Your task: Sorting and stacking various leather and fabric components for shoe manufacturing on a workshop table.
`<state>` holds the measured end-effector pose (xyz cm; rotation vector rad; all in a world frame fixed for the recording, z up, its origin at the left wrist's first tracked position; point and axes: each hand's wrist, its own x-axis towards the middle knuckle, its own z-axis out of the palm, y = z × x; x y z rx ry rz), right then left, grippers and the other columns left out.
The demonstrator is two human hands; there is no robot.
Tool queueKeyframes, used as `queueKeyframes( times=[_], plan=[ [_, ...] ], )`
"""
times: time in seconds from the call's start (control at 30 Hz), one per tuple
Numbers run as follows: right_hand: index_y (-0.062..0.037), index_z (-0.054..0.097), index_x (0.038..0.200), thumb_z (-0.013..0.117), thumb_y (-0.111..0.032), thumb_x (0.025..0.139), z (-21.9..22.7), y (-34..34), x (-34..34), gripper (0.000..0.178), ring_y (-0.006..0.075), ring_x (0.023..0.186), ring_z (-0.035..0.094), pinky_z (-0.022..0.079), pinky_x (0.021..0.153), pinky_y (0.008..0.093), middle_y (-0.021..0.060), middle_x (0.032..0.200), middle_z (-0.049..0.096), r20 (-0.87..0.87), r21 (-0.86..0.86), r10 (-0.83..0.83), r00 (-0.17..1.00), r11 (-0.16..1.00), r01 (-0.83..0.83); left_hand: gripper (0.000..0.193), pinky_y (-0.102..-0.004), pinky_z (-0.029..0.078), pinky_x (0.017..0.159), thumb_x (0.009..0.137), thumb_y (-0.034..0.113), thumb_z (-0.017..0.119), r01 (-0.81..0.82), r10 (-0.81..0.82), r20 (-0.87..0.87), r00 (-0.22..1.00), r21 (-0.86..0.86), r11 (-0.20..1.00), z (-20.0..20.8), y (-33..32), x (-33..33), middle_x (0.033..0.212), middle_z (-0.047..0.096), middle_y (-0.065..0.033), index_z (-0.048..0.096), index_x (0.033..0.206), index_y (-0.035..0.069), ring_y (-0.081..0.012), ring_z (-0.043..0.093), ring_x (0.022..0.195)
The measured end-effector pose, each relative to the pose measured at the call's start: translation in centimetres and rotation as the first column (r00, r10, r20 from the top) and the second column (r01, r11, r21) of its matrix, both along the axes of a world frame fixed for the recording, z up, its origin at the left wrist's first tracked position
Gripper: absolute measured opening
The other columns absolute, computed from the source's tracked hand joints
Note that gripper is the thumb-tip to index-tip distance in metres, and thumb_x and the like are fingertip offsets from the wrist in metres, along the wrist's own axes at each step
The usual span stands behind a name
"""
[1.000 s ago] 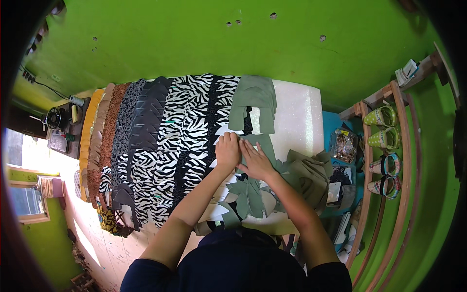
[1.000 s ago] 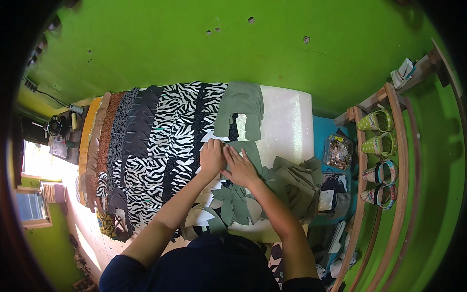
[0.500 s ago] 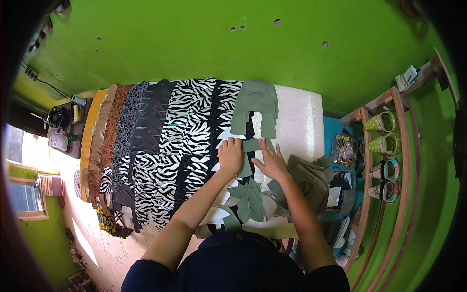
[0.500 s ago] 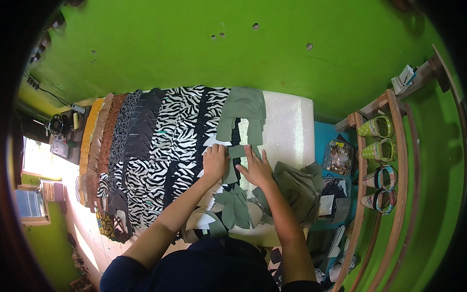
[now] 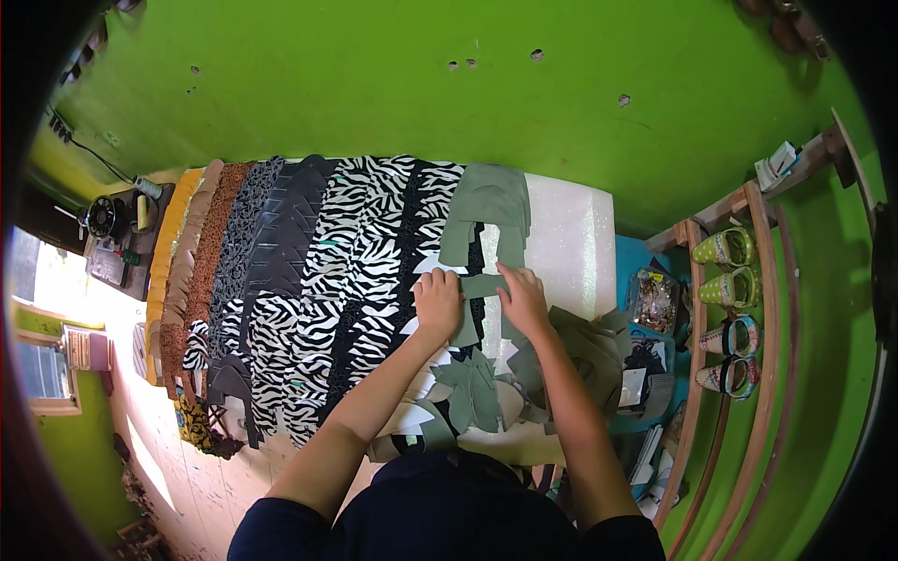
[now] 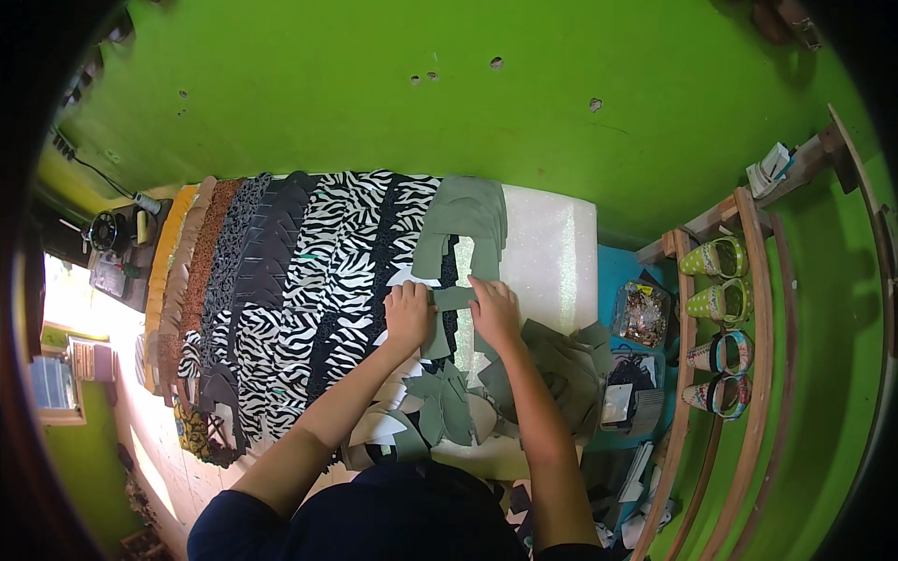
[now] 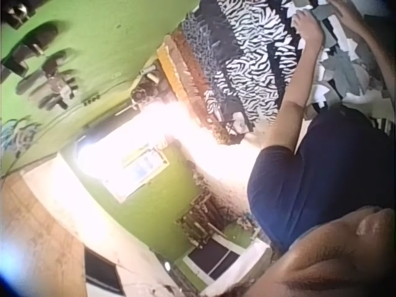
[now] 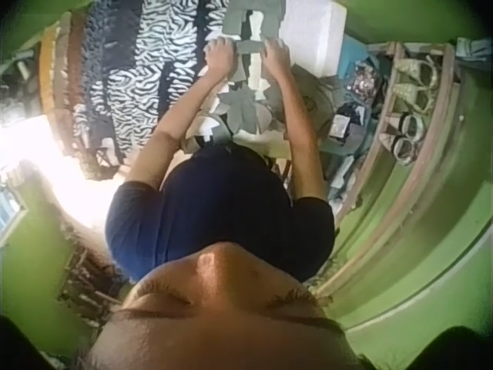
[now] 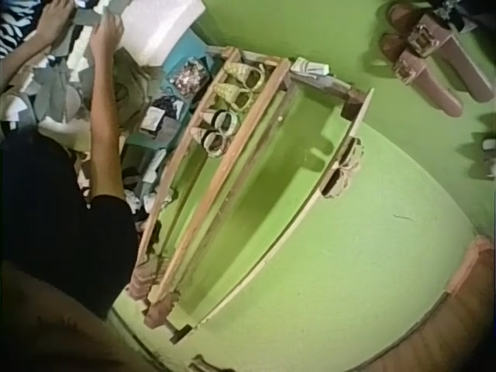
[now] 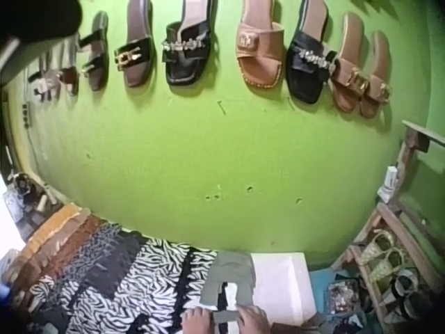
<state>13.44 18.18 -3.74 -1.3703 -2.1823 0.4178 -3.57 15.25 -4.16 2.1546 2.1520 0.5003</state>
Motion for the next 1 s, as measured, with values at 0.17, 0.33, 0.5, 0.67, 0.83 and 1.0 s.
queueKeyframes(
  times=[0.17,0.33,0.5,0.67,0.83,1.0],
  plan=[
    [-0.0113,0.060,0.095,0.062,-0.008,0.072,1.3,1.1,-0.6,0.023,0.0255,0.096,0.049,0.038,0.082,0.0370,0.0052,0.093,0.057,0.252,-0.091,0.035,0.967,0.996,-0.013,0.034,-0.0365,0.037,0.072,0.065,0.023,0.069,0.038,-0.036,-0.062,0.997,0.033,0.999,0.0,0.1,0.3,0.090,0.048,-0.0080,0.050,0.088,0.008,-0.0249,0.047,0.086],
    [-0.0129,0.062,0.087,0.061,-0.013,0.073,3.0,1.5,-0.1,0.015,0.0254,0.093,0.052,0.039,0.081,0.0383,0.0048,0.089,0.059,0.253,-0.211,0.078,0.964,0.977,-0.024,0.029,-0.0359,0.037,0.074,0.068,0.021,0.065,0.201,-0.192,-0.103,0.976,0.085,0.976,1.3,0.9,0.0,0.095,0.050,-0.0072,0.052,0.092,0.009,-0.0246,0.048,0.091],
    [-0.0047,0.058,0.092,0.062,-0.016,0.077,4.1,3.0,1.8,0.019,0.0278,0.077,0.059,0.045,0.069,0.0312,0.0108,0.085,0.063,-0.221,-0.481,0.045,0.974,0.864,-0.149,0.029,-0.0359,0.043,0.068,0.074,0.031,0.063,0.372,-0.278,0.323,0.905,-0.284,0.884,4.6,2.9,-1.6,0.077,0.060,-0.0088,0.062,0.088,0.006,-0.0261,0.057,0.075],
    [-0.0015,0.058,0.094,0.064,-0.013,0.077,2.9,6.2,1.8,0.021,0.0138,0.072,0.058,0.045,0.065,0.0287,0.0063,0.081,0.062,-0.423,-0.542,-0.088,0.902,0.822,-0.174,0.038,-0.0332,0.045,0.056,0.075,0.036,0.064,0.354,-0.044,0.665,0.746,-0.339,0.872,4.7,7.0,-3.5,0.064,0.059,-0.0132,0.062,0.084,0.000,-0.0238,0.059,0.060],
    [-0.0014,0.055,0.100,0.064,-0.012,0.078,0.2,9.7,0.4,0.027,0.0109,0.069,0.058,0.045,0.062,0.0227,0.0051,0.082,0.063,-0.558,-0.608,-0.320,0.765,0.786,-0.115,0.030,-0.0286,0.046,0.060,0.077,0.020,0.066,0.272,0.216,0.795,0.567,-0.428,0.862,1.5,10.6,-4.7,0.070,0.059,-0.0088,0.055,0.094,-0.002,-0.0158,0.056,0.061],
    [-0.0067,0.055,0.101,0.067,-0.015,0.073,-2.5,11.1,0.1,0.032,0.0221,0.078,0.059,0.047,0.067,0.0318,0.0109,0.085,0.060,-0.363,-0.353,-0.279,0.889,0.924,0.146,0.026,-0.0315,0.047,0.064,0.077,0.020,0.063,0.151,0.064,0.584,0.809,-0.312,0.938,1.6,12.0,-3.1,0.076,0.061,-0.0127,0.055,0.092,-0.001,-0.0227,0.059,0.068]
  ],
)
